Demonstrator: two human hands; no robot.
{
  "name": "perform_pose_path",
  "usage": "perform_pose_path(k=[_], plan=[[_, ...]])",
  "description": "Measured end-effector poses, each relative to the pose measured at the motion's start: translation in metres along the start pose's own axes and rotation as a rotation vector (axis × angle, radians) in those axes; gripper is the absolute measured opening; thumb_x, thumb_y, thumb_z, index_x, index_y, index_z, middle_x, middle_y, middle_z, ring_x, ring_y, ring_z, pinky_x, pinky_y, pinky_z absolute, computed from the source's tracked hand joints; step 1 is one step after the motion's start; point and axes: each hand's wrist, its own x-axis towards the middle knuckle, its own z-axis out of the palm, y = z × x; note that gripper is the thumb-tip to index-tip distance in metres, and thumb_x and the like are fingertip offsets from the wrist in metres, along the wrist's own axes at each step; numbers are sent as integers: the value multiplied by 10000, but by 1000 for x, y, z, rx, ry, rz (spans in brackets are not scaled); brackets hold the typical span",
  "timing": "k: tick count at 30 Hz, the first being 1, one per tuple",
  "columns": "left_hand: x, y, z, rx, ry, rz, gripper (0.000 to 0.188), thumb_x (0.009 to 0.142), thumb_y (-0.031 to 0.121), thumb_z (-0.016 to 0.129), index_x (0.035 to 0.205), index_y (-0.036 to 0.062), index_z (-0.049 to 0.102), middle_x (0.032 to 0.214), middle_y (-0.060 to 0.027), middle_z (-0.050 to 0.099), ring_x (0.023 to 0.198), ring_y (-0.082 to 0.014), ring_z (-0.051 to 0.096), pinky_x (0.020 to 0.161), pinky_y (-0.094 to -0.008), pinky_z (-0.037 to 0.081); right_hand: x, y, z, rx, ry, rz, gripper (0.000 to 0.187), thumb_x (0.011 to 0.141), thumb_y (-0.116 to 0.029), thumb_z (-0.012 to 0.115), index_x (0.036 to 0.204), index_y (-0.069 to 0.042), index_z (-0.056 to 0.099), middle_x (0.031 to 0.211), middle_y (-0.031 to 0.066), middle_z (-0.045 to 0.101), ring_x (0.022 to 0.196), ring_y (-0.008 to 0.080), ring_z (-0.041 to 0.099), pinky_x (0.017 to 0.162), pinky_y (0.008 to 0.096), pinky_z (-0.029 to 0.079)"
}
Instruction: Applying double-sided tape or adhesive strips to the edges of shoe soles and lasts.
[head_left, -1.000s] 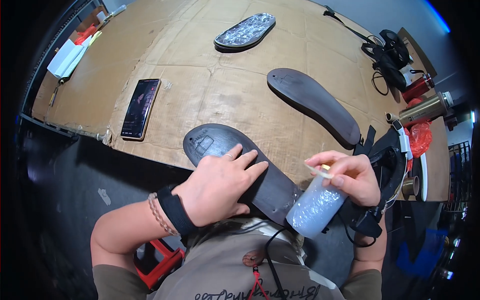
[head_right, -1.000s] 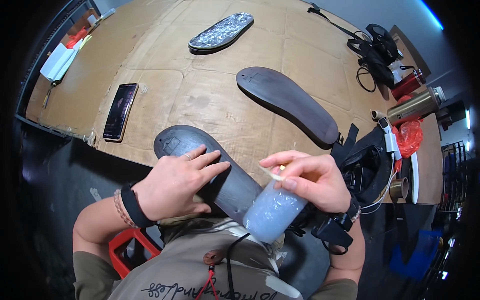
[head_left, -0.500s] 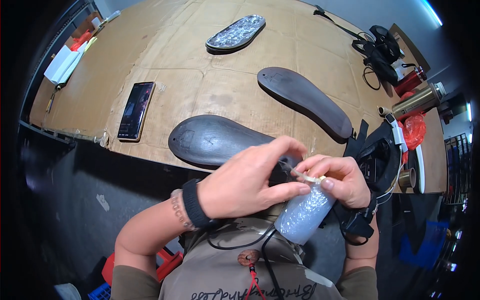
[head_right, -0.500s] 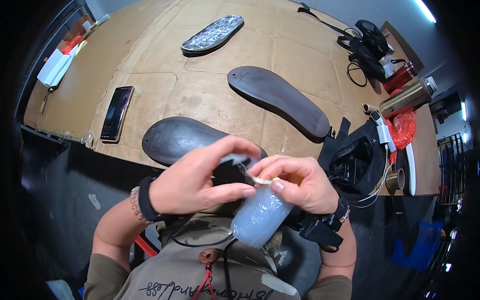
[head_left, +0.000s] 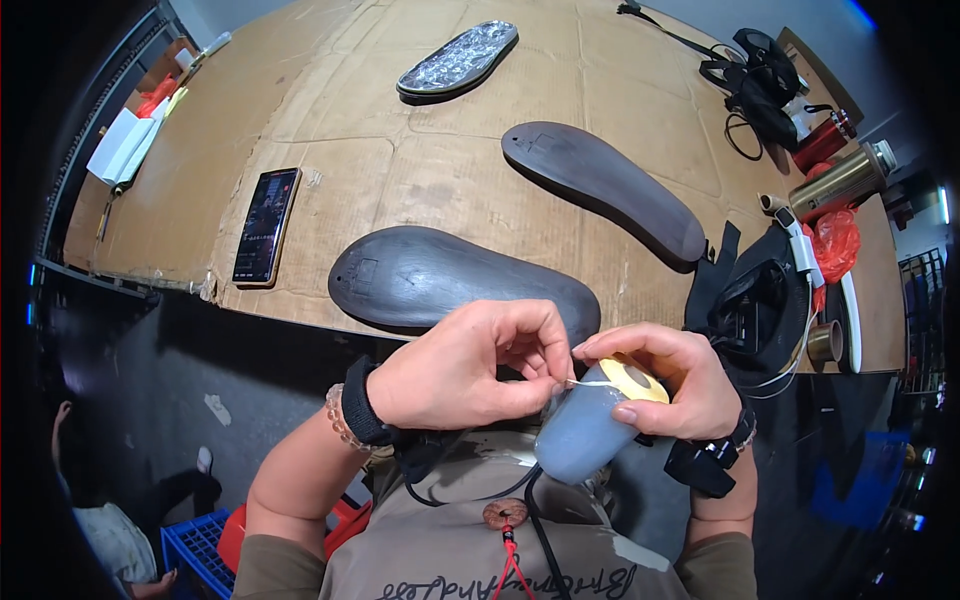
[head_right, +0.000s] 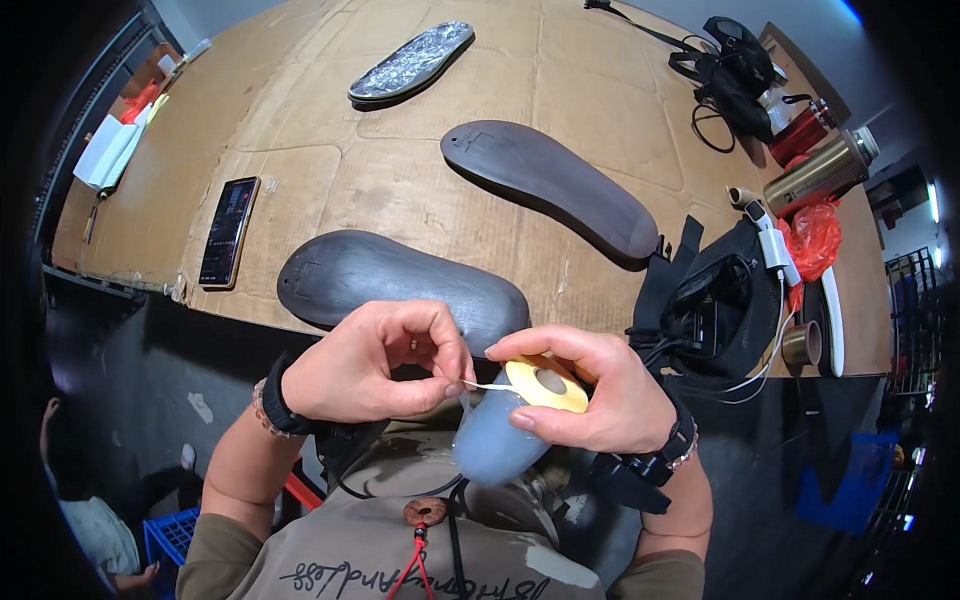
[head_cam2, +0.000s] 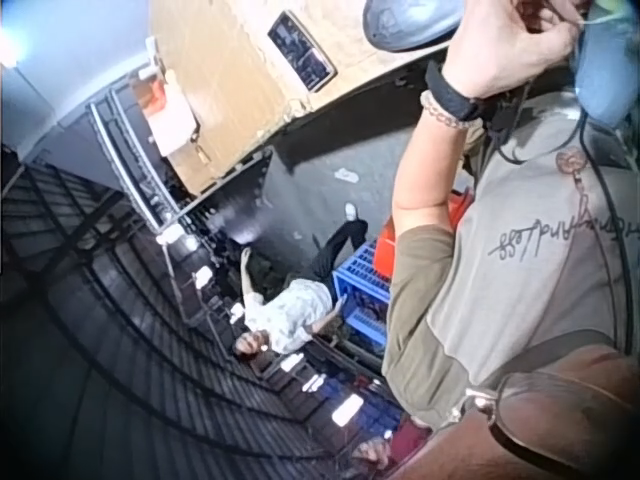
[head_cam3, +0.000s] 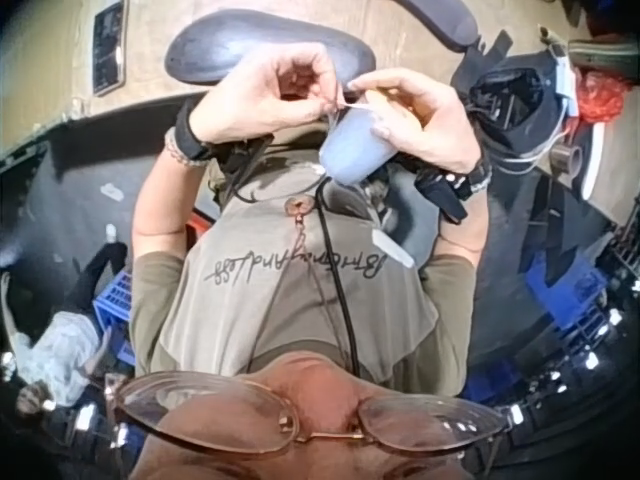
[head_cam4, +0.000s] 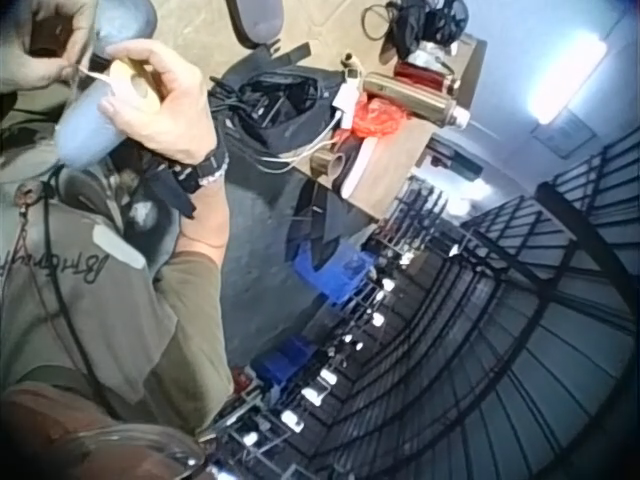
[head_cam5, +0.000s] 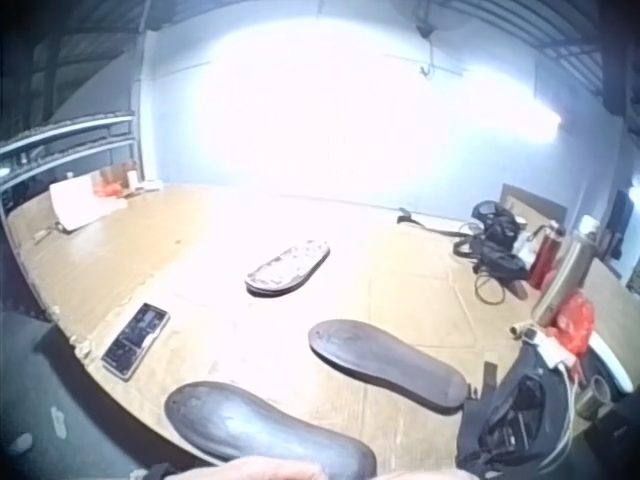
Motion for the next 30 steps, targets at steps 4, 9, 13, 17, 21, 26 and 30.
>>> perform_pose_path(k=[4,9,13,17,21,26,30], plan=[[3,2,13,-40,63,-51,120,939,-21,648,1053,4,620,948,-18,638,936,-56,620,871,-244,521,-1,0,5,-64,43,4,473,811,-92,834,1249,-1,680,1127,75,718,1006,113,680,898,264,532],[4,9,22,162,66,-100,124,953,74,737,1033,12,665,800,57,586,760,-1,528,702,-198,453,2,-5,9,-149,29,1,457,802,-103,840,1221,-5,685,1089,92,728,974,140,706,861,278,546],[4,8,21,168,81,-199,135,948,112,758,1017,1,725,802,50,624,756,2,534,705,-188,473,3,0,9,-191,25,-67,437,797,-111,836,1196,-2,693,1077,112,737,963,194,729,852,298,556],[3,8,21,257,72,-189,136,948,108,748,1027,-2,739,829,55,646,762,-5,541,734,-190,488,3,3,13,-240,57,-113,389,812,-110,794,1172,-2,697,1057,128,739,934,242,733,838,319,558],[3,4,21,137,67,-154,119,953,97,729,1021,-1,728,860,39,679,792,-21,569,768,-211,496,4,-1,24,-273,124,-111,313,809,-85,729,1108,3,703,1028,145,735,899,262,730,817,327,559],[0,-5,25,85,67,-47,97,966,81,707,1025,5,717,933,1,692,863,-35,584,784,-225,479,5,-5,32,-249,191,-145,242,762,-64,655,989,9,697,926,138,744,820,261,730,772,328,566],[-3,-12,21,96,47,94,96,976,83,697,1026,1,704,969,-27,673,871,-62,585,772,-243,473,7,-2,38,-229,215,-153,229,758,-73,658,968,11,698,917,136,751,814,244,732,778,324,571]])
